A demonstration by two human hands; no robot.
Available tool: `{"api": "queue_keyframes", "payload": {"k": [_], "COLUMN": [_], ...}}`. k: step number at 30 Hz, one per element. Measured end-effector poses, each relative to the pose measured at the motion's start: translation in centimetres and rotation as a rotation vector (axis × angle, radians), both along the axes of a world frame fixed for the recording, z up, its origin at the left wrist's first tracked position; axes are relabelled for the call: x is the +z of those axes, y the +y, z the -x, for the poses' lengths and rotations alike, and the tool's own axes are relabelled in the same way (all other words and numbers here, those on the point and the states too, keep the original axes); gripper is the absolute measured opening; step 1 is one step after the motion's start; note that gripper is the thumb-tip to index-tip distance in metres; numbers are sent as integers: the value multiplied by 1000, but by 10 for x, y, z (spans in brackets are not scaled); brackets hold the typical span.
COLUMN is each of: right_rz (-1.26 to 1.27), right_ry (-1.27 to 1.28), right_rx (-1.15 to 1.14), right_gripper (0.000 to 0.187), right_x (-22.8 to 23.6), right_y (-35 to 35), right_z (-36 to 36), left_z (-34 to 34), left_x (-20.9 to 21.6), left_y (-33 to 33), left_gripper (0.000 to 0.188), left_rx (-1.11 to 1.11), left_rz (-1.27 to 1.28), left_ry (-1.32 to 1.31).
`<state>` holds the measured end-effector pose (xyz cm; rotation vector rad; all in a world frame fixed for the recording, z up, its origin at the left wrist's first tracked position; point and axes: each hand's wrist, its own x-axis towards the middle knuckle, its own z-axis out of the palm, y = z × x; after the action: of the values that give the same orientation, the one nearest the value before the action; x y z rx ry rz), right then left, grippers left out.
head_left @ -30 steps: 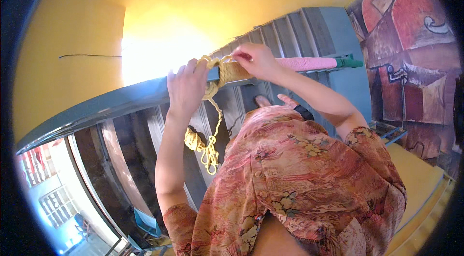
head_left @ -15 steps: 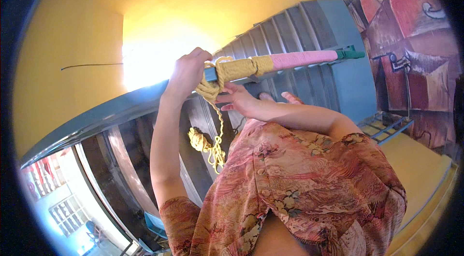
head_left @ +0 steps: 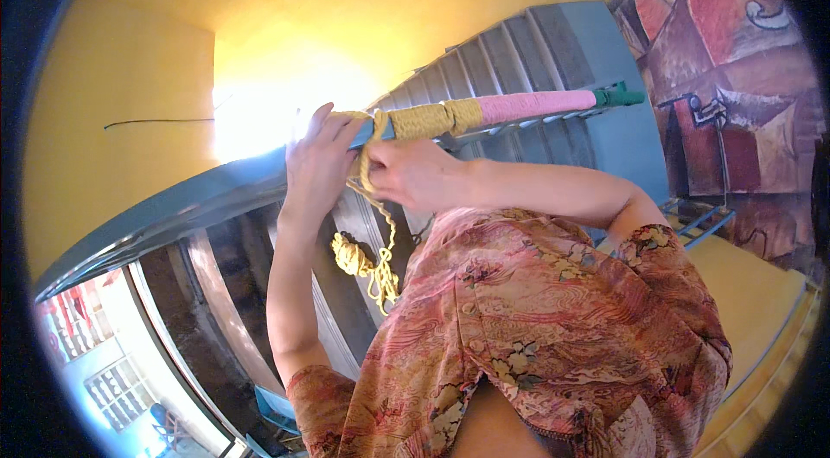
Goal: The person wraps a yellow rope around a metal stair railing by hand, looping it multiple times around a padded section.
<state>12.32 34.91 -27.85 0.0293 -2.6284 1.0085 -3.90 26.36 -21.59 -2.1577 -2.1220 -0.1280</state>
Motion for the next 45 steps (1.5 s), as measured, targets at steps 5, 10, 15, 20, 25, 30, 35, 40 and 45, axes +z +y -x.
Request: {"api": "queue_keyframes", "payload": {"k": [5,10,15,20,25,30,35,40,45], "right_rz": [366,998,1219,1014,682,235,365,1196,2347], "right_ry": [-52,-167,-304,-56,8,-79,-121,-418,-36], "right_rx": [-90,-225,-517,-393,-229,-607,-493,-431,-402], "right_gripper": [25,28,28,28,33,22,19,19,21], "right_x": [39,27,5,-11,-36,-34,-28,-54,-64], "right_y": [41,85,102,103,106,100,62,6,-7], "right_z": [45,70,66,62,44,18,-23,-24,10], "left_z": [3,-9,-8,-22,-12,-13,-3,10,14], "left_x": [-9,-28,-32,-27,-36,-28,-26,-25,-28], "left_y": [-16,-23,-21,-13,-2,2,5,21,50], "left_gripper": [44,42,47,34,23,18,11,10,32], "left_rx": [127,55,-110,-32,-29,-28,-35,177,144], "left_rz": [-15,-184,-80,-79,-123,-155,-151,-248,-82], "left_ry": [-7,93,171,22,-30,-257,-395,-612,-262]}}
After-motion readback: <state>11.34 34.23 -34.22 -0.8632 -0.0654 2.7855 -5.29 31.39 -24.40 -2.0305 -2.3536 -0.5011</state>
